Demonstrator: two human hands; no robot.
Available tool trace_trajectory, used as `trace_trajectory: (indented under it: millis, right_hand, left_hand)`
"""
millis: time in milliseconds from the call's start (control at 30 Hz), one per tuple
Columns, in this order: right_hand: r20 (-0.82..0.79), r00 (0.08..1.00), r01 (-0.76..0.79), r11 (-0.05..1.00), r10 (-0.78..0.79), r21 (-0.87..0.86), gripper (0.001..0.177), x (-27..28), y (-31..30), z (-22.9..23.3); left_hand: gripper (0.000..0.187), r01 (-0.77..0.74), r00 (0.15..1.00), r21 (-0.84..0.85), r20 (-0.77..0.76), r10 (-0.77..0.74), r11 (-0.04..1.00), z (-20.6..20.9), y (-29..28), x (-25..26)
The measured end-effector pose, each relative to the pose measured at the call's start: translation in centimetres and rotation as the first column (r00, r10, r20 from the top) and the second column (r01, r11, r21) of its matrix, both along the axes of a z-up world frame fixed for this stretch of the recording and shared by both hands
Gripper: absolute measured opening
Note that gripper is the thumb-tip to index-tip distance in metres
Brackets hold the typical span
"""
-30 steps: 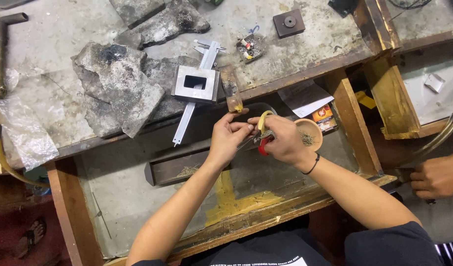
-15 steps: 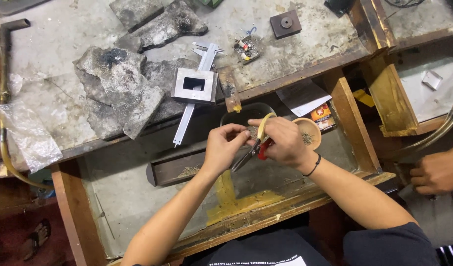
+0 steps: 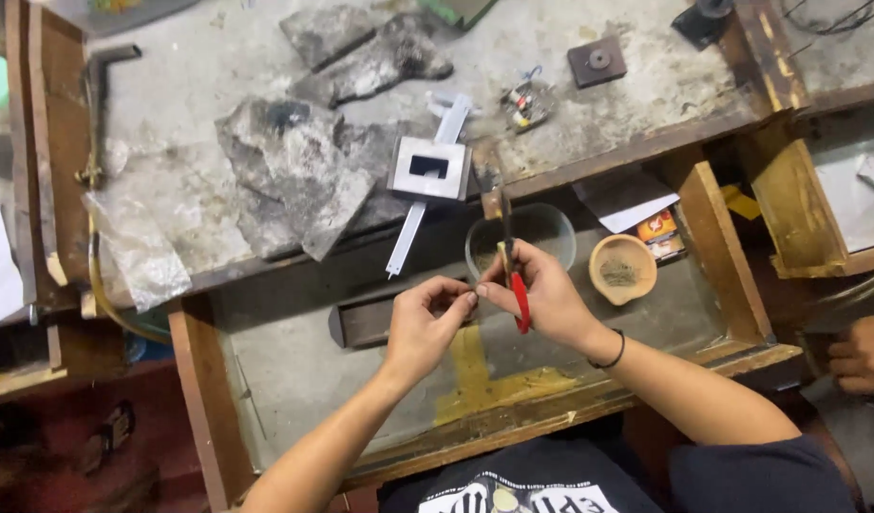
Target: Cutting small metal links from a wire coil using scissors and measuring with calipers at a jewelry workbench.
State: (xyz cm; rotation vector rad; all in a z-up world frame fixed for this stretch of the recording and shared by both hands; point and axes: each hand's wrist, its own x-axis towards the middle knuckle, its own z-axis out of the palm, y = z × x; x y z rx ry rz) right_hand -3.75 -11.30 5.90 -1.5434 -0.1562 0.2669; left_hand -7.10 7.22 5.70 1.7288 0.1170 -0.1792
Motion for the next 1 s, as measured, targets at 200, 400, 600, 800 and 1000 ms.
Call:
trace_trajectory:
  millis: [200, 400, 600, 800, 1000]
  right_hand:
    - [-0.078, 0.996, -0.050, 0.997, 0.046, -0.053, 0.028, -0.5, 2.7, -0.7]
    - [-0.064, 0.998, -0.003, 0.999, 0.000, -0.041, 0.022, -1.0, 5.7, -1.2]
    - [-0.048, 0.998, 0.038, 0.999, -0.039, -0.018, 0.025, -0.4, 7.6, -1.6]
    - [-0.080, 0.995, 0.065, 0.997, -0.061, 0.045, 0.022, -0.3, 8.4, -1.4]
    - [-0.093, 0.995, 0.050, 0.998, -0.047, 0.036, 0.023, -0.2, 8.4, -2.4]
  left_hand:
    - [0.011, 0.025, 0.999, 0.095, 0.030, -0.028, 0.995, -0.6, 2.9, -0.9]
    - [0.010, -0.095, 0.995, -0.045, -0.046, 0.093, 0.995, -1.6, 4.5, -1.8]
    - [0.010, -0.233, 0.970, -0.163, 0.034, 0.242, 0.959, -3.7, 5.8, -2.2]
    - [0.011, -0.263, 0.958, -0.357, 0.010, 0.285, 0.896, -5.7, 5.5, -2.5]
    - [0.010, -0.302, 0.952, -0.363, -0.074, 0.295, 0.882, -3.9, 5.0, -2.5]
